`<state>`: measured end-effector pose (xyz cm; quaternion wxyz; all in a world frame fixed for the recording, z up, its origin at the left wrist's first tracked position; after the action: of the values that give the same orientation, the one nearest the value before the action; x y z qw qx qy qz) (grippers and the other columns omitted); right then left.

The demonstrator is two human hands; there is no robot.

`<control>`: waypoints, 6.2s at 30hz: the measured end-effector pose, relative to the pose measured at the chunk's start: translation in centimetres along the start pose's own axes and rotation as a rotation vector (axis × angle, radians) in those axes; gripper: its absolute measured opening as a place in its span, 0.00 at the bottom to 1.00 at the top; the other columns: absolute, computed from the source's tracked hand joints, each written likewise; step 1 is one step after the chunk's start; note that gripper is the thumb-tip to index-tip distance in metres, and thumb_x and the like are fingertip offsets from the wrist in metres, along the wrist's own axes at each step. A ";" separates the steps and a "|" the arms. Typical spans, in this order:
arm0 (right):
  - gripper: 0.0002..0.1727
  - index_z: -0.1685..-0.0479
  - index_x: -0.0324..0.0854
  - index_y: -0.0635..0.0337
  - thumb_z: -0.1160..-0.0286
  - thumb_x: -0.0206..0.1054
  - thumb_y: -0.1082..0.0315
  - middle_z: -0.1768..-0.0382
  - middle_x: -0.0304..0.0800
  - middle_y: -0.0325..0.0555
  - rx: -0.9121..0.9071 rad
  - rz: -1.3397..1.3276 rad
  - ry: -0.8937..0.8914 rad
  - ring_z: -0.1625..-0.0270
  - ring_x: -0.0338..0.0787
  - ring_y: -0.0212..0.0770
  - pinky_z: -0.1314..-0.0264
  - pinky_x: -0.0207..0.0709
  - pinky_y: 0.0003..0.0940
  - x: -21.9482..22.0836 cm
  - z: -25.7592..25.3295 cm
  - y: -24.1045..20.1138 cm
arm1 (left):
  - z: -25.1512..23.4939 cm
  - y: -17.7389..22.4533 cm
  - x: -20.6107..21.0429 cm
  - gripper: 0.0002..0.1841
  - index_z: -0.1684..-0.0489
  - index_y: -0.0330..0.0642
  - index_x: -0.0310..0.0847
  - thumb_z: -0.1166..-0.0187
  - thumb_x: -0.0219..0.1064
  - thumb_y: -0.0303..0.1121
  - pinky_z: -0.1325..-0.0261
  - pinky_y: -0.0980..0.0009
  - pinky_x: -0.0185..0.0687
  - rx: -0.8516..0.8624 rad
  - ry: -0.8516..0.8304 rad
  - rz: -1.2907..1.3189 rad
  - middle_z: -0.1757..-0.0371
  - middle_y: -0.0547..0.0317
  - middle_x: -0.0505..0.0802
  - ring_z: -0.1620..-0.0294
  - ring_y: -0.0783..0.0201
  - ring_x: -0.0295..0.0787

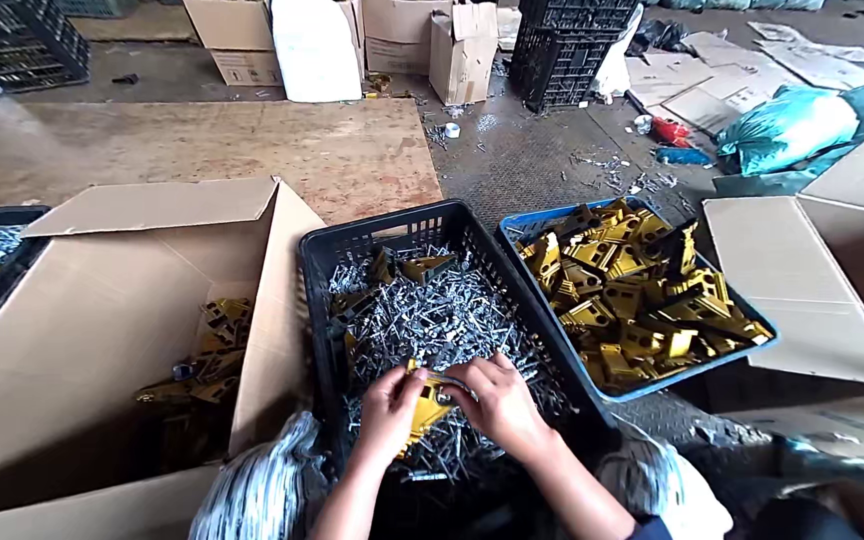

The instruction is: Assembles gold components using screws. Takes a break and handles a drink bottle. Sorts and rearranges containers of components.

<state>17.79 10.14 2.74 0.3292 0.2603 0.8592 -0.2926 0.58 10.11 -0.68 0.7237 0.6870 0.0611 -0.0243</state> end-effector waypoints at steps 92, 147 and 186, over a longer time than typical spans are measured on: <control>0.11 0.56 0.94 0.53 0.26 0.73 0.58 0.59 0.96 0.43 0.765 -0.586 -0.846 0.48 0.92 0.45 0.38 0.81 0.53 1.0 12.7 -9.2 | 21.8 -7.2 1.2 0.11 0.51 0.34 0.90 0.26 0.73 0.30 0.49 0.70 0.89 -0.568 -0.241 0.279 0.63 0.60 0.96 0.61 0.72 0.93; 0.11 0.50 0.89 0.63 0.18 0.62 0.70 0.61 0.95 0.39 0.636 -0.697 -0.317 0.61 0.93 0.27 0.51 0.88 0.26 -1.2 5.2 6.3 | -9.3 -1.7 -3.6 0.18 0.28 0.51 0.82 0.11 0.55 0.35 0.38 0.36 0.81 -0.175 0.048 -1.235 0.30 0.40 0.87 0.36 0.35 0.87; 0.09 0.54 0.86 0.58 0.23 0.62 0.77 0.70 0.90 0.25 0.511 -1.134 -0.047 0.71 0.84 0.19 0.66 0.80 0.18 -1.1 4.5 0.8 | 3.0 0.1 1.2 0.62 0.10 0.40 0.35 0.50 0.80 0.18 0.45 0.67 0.91 -0.361 -0.355 0.458 0.40 0.48 0.85 0.48 0.61 0.91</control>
<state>20.88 7.40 0.54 0.0687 -0.1724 0.7591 -0.6239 1.92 7.16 -0.61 0.8195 0.5289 -0.2183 0.0307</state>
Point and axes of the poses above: each hand's wrist, its own z-axis away from the middle knuckle, its own x-axis out of the palm, y = z × x, the point moved 5 cm from there along -z, towards the middle knuckle
